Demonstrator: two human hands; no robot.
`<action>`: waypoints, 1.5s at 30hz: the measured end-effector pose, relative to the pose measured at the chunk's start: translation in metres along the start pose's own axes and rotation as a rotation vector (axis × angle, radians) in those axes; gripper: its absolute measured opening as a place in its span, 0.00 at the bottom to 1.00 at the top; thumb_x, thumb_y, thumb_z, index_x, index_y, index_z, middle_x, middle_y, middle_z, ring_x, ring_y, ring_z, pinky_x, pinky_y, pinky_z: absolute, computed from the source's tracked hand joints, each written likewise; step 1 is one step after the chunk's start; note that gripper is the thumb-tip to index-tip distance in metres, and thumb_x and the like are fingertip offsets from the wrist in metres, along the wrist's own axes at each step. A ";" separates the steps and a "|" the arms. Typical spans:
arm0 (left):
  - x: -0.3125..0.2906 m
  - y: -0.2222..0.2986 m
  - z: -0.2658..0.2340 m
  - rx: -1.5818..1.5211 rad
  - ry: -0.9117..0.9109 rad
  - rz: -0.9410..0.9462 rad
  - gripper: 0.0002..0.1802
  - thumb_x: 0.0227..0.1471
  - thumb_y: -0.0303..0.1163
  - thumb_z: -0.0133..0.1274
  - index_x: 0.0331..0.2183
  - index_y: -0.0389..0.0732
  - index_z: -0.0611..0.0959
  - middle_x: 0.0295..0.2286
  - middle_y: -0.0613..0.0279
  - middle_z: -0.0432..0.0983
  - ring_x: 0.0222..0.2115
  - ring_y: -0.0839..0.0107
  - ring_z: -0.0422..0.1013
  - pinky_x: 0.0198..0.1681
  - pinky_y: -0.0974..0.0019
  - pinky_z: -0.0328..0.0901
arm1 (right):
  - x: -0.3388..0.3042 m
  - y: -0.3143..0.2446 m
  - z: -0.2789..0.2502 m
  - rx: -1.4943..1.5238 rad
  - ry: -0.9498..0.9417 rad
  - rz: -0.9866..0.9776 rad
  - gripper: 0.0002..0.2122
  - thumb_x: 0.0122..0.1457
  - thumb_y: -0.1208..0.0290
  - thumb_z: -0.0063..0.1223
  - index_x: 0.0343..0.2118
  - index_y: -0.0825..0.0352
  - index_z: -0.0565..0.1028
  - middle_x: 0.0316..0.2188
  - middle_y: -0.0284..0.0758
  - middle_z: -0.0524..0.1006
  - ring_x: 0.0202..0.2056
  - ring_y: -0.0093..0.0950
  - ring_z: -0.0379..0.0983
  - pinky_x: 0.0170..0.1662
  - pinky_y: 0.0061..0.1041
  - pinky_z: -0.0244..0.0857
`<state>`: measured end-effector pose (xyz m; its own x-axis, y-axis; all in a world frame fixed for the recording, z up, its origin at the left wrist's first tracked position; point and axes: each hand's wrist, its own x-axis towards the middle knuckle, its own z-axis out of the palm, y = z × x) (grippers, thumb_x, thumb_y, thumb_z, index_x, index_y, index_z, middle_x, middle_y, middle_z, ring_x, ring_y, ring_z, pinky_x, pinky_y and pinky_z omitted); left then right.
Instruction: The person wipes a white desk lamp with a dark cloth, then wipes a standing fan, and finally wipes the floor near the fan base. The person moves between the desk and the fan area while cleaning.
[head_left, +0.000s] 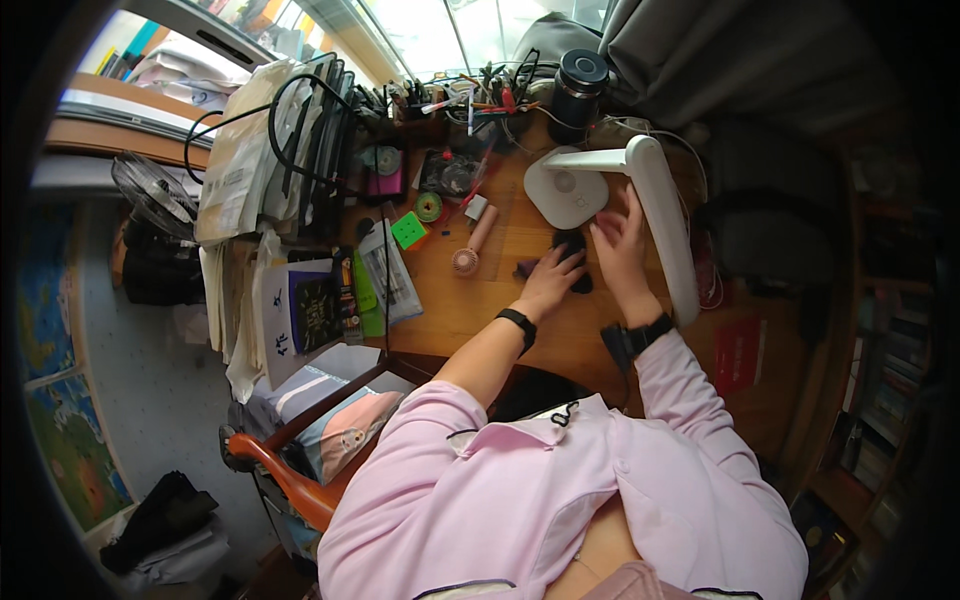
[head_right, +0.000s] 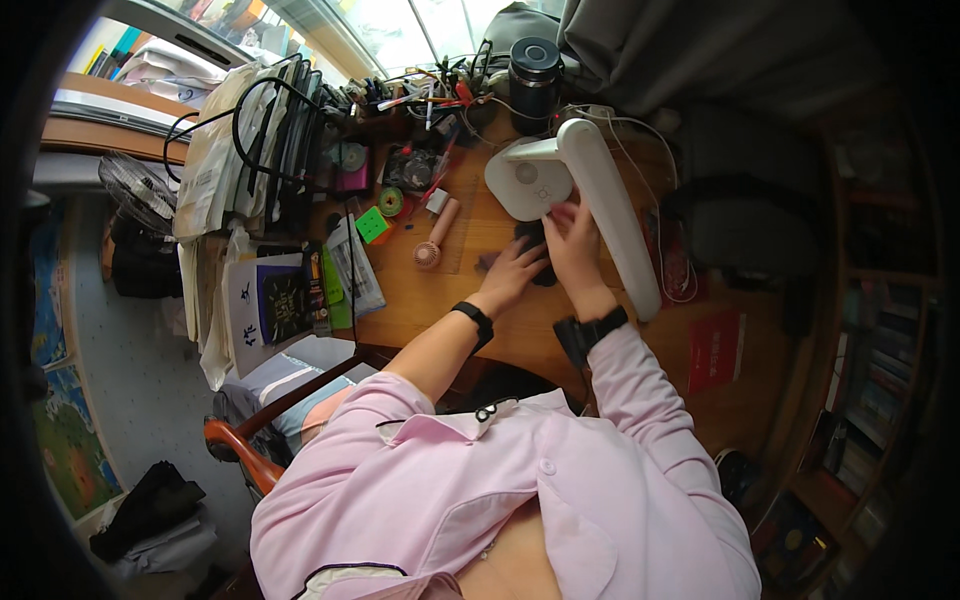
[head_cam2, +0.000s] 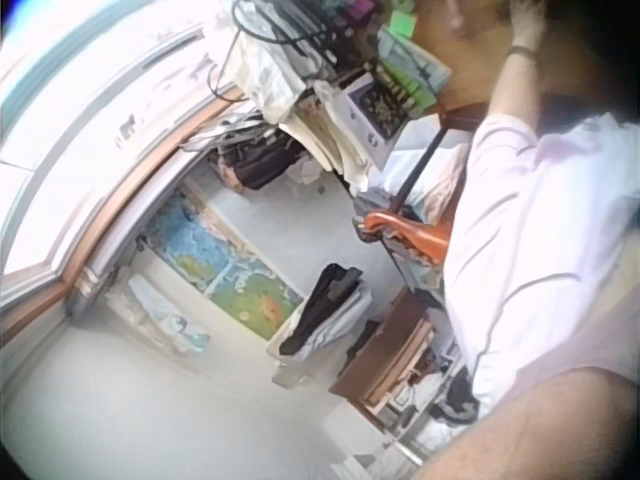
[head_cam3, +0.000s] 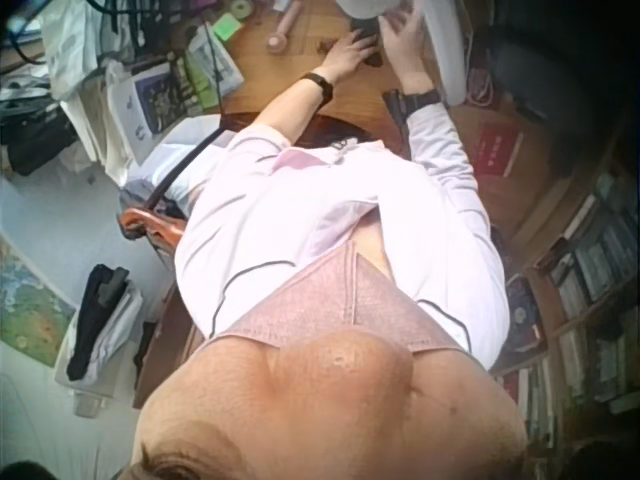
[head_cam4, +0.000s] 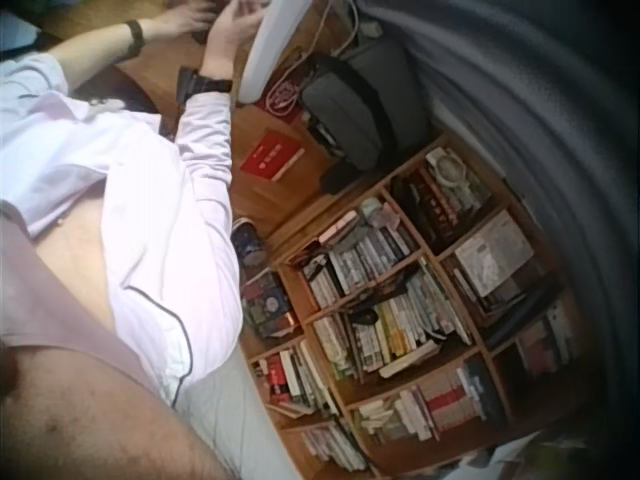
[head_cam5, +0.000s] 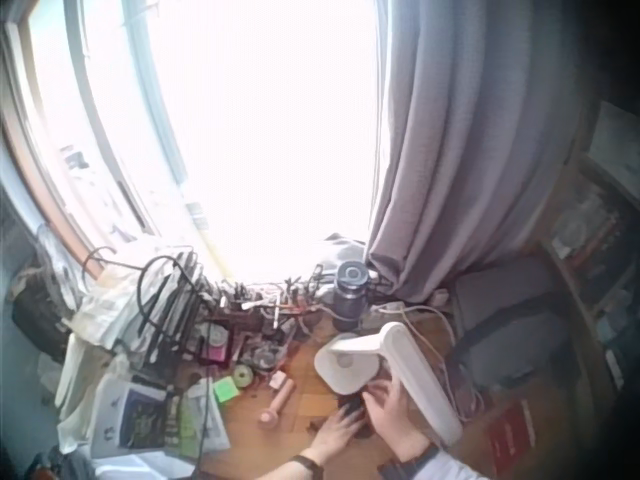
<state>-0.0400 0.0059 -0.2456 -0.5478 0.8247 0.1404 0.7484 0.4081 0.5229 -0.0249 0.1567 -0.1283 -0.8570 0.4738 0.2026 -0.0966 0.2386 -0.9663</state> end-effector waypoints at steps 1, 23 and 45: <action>0.005 0.002 0.005 0.051 -0.047 0.031 0.29 0.44 0.25 0.52 0.52 0.47 0.77 0.59 0.60 0.63 0.60 0.47 0.55 0.62 0.47 0.55 | -0.013 0.010 -0.011 -0.167 -0.041 0.031 0.33 0.55 0.82 0.57 0.63 0.66 0.56 0.58 0.45 0.64 0.49 0.35 0.71 0.51 0.32 0.69; 0.020 0.029 0.011 -0.004 -0.231 0.208 0.36 0.42 0.27 0.57 0.56 0.48 0.73 0.62 0.63 0.59 0.63 0.52 0.51 0.63 0.53 0.55 | -0.142 0.146 -0.182 -1.050 -0.002 0.482 0.32 0.60 0.64 0.49 0.66 0.64 0.54 0.64 0.53 0.54 0.64 0.52 0.50 0.63 0.55 0.43; 0.192 -0.031 -0.191 -0.438 0.668 -0.110 0.56 0.40 0.26 0.68 0.63 0.35 0.51 0.57 0.41 0.59 0.58 0.54 0.60 0.60 0.57 0.57 | -0.121 0.145 -0.129 -0.932 -0.294 0.375 0.34 0.49 0.65 0.66 0.58 0.70 0.64 0.56 0.54 0.67 0.58 0.53 0.61 0.61 0.41 0.54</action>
<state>-0.2397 0.0767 -0.0741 -0.8212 0.3241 0.4697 0.5387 0.1686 0.8255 0.1299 0.2435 -0.2728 -0.8530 0.4570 -0.2521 0.5218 0.7374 -0.4288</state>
